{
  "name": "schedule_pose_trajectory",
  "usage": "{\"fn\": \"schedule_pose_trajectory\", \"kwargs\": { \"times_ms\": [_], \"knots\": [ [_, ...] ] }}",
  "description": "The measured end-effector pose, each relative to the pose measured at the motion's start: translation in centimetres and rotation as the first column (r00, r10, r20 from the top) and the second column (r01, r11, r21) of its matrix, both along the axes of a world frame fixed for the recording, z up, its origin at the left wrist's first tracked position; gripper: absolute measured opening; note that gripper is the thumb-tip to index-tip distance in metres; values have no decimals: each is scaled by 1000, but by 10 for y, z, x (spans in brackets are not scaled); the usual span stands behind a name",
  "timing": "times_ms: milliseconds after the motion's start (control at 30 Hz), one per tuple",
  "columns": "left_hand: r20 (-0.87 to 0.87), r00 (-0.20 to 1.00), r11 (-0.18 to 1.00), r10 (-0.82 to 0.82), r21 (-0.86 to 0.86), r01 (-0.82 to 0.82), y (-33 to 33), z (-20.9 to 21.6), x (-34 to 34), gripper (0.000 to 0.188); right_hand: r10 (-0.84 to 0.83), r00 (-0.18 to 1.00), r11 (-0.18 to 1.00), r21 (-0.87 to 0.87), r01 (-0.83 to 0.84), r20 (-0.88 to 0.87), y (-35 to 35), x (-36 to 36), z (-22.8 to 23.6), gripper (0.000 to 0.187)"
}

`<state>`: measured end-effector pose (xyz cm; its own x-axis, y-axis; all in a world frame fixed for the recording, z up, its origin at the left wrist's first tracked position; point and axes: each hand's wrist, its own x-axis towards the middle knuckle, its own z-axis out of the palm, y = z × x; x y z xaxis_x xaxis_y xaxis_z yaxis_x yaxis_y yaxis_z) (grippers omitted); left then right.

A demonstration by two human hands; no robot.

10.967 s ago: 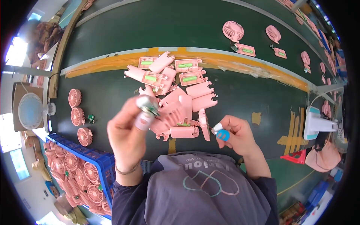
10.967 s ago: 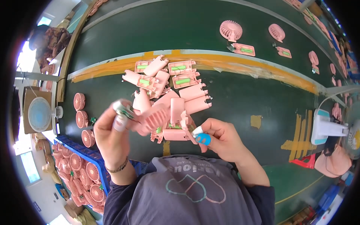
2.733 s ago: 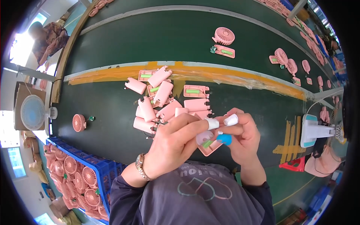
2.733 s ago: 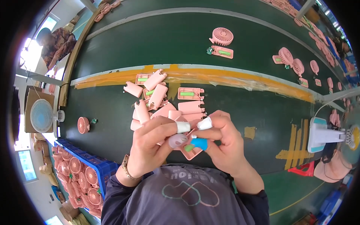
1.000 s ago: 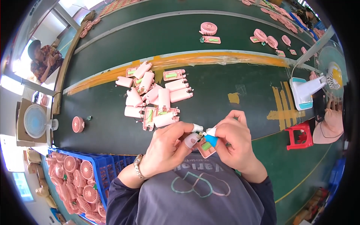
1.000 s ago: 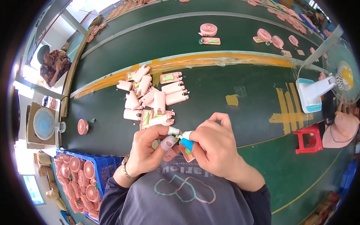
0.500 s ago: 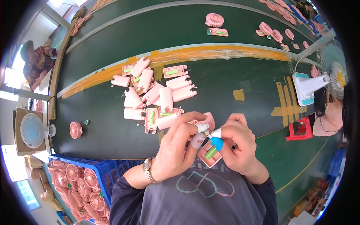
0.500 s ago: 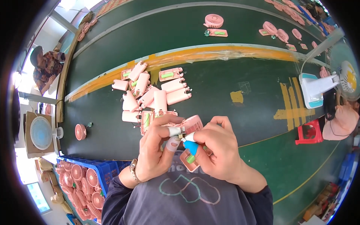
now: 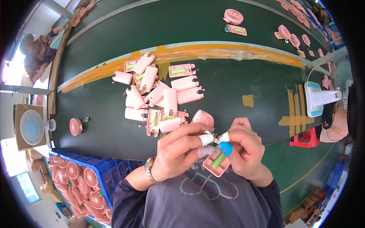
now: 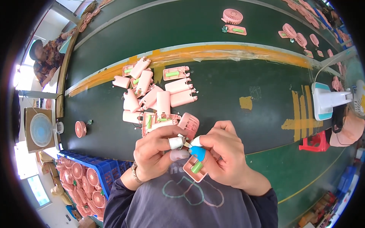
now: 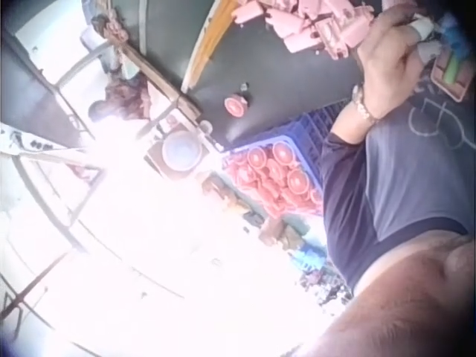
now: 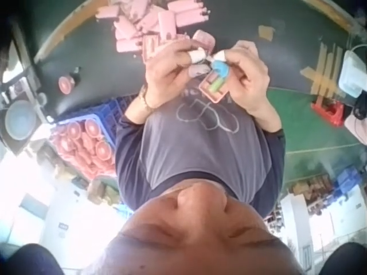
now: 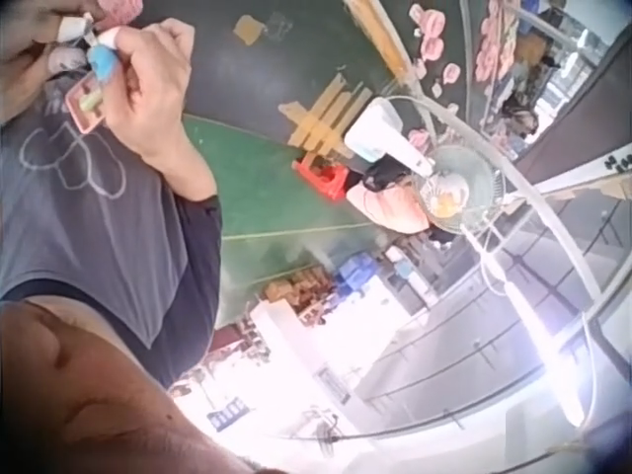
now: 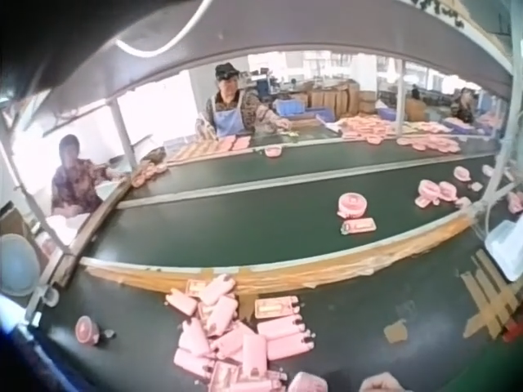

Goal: The person assembles handheld fans by connecting circuit boards to handle casings containing batteries, unloading fan heads from a crate onto the assembly table, and fitting the fan components together by hand.

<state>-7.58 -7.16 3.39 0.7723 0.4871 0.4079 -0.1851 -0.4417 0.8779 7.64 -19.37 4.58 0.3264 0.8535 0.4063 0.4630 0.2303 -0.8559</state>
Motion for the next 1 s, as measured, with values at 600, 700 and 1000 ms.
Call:
{"fn": "schedule_pose_trajectory", "kwargs": {
  "times_ms": [600,700,1000],
  "knots": [
    [-1,1000,983,2,182,-2,41,1,-2,25,9,111,887,-43,-459,-994,35,-1,-4,14],
    [58,998,987,-13,163,3,46,2,-2,28,3,96,881,-43,-472,-995,43,-3,-10,14],
    [-139,984,947,109,314,-61,105,-6,12,27,-63,581,925,-266,-272,-812,104,14,-16,14]
  ]
}}
